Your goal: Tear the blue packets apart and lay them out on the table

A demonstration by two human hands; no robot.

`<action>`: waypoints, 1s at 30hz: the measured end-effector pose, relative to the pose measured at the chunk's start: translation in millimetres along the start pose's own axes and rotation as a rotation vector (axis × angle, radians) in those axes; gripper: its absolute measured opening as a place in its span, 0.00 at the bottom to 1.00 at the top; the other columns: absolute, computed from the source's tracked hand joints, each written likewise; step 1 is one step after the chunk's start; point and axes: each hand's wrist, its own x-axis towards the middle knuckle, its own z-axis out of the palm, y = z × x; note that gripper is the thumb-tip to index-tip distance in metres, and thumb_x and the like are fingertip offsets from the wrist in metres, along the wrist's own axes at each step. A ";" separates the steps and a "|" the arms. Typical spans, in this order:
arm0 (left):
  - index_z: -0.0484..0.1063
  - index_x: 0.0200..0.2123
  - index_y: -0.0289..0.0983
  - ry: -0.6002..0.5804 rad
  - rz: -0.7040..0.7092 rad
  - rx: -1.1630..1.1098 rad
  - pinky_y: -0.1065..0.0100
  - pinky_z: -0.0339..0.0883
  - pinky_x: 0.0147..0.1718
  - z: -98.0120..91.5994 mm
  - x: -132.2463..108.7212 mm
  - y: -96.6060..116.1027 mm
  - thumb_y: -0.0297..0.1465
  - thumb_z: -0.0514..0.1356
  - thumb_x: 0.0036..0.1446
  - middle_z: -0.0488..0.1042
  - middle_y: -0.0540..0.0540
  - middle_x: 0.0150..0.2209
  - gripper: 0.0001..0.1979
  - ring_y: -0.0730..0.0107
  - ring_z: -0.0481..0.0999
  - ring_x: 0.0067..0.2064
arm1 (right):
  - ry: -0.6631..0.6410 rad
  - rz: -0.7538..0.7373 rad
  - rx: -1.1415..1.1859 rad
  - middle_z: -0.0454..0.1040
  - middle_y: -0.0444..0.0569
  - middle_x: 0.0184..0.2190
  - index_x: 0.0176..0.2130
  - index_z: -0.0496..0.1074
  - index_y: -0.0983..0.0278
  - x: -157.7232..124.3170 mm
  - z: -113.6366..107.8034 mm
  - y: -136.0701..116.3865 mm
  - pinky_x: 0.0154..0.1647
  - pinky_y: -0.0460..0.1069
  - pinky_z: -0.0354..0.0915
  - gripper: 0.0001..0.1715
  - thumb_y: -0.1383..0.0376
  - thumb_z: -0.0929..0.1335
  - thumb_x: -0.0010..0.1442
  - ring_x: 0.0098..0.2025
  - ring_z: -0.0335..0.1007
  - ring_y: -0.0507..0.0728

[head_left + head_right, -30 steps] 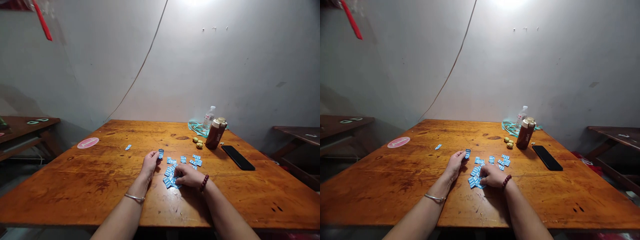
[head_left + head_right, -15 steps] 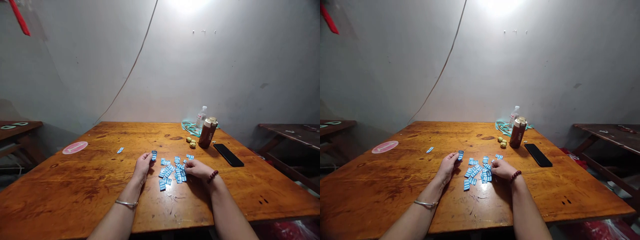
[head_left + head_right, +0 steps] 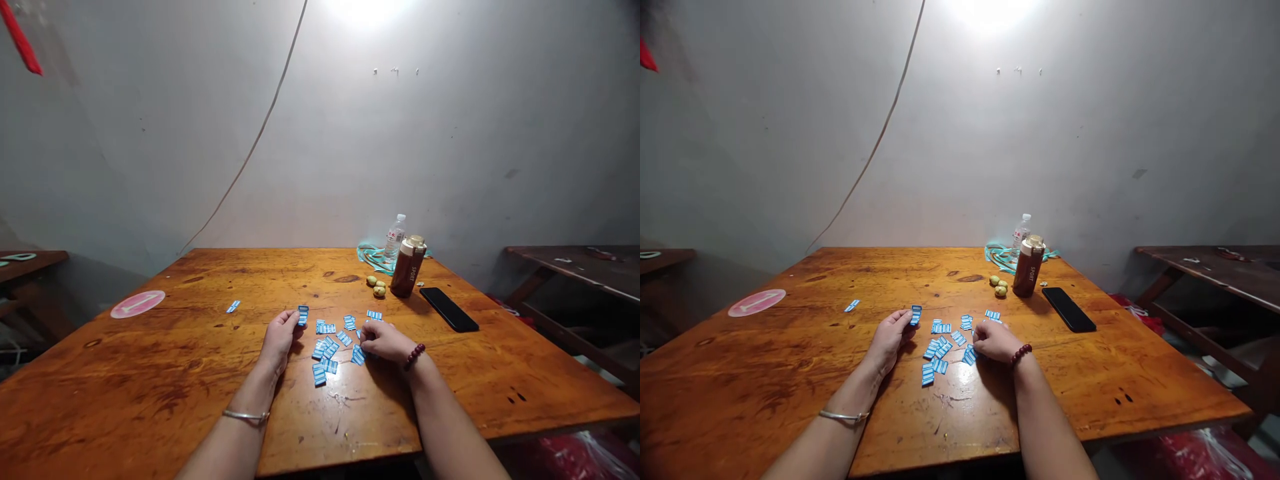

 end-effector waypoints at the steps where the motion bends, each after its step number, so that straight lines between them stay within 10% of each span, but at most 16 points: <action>1: 0.69 0.27 0.35 -0.002 0.002 0.000 0.77 0.60 0.22 -0.1 -0.1 -0.1 0.38 0.62 0.38 0.71 0.52 0.23 0.13 0.78 0.70 0.23 | 0.006 0.006 0.025 0.65 0.41 0.18 0.22 0.66 0.66 0.3 -1.2 1.9 0.26 0.43 0.53 0.02 0.71 0.64 0.42 0.24 0.58 0.49; 11: 0.68 0.28 0.35 0.003 -0.013 0.000 0.77 0.60 0.22 -0.5 -0.2 0.0 0.37 0.61 0.39 0.70 0.52 0.23 0.13 0.78 0.70 0.24 | -0.239 -0.048 0.344 0.64 0.41 0.19 0.23 0.65 0.66 -3.1 -3.0 -7.5 0.20 0.41 0.53 0.06 0.65 0.65 0.45 0.21 0.57 0.46; 17: 0.68 0.28 0.35 -0.008 -0.021 0.010 0.77 0.60 0.23 -0.4 1.7 -1.5 0.37 0.61 0.40 0.70 0.52 0.23 0.13 0.79 0.69 0.24 | 0.078 0.017 0.050 0.67 0.43 0.23 0.30 0.70 0.65 2.0 -2.7 5.3 0.28 0.44 0.55 0.09 0.65 0.65 0.45 0.27 0.60 0.50; 23: 0.68 0.28 0.34 -0.019 -0.017 0.014 0.78 0.59 0.21 0.2 1.2 -2.4 0.37 0.61 0.40 0.70 0.52 0.23 0.13 0.79 0.69 0.23 | 0.082 -0.060 -0.157 0.68 0.43 0.27 0.28 0.72 0.61 0.7 0.8 2.2 0.39 0.50 0.51 0.11 0.66 0.69 0.38 0.31 0.60 0.53; 30: 0.68 0.28 0.35 -0.027 -0.024 0.011 0.78 0.59 0.22 0.8 0.2 -2.2 0.37 0.61 0.40 0.70 0.53 0.23 0.13 0.79 0.70 0.24 | 0.135 -0.106 0.055 0.65 0.41 0.22 0.22 0.65 0.65 6.4 7.8 -5.7 0.29 0.44 0.54 0.03 0.67 0.65 0.44 0.26 0.59 0.50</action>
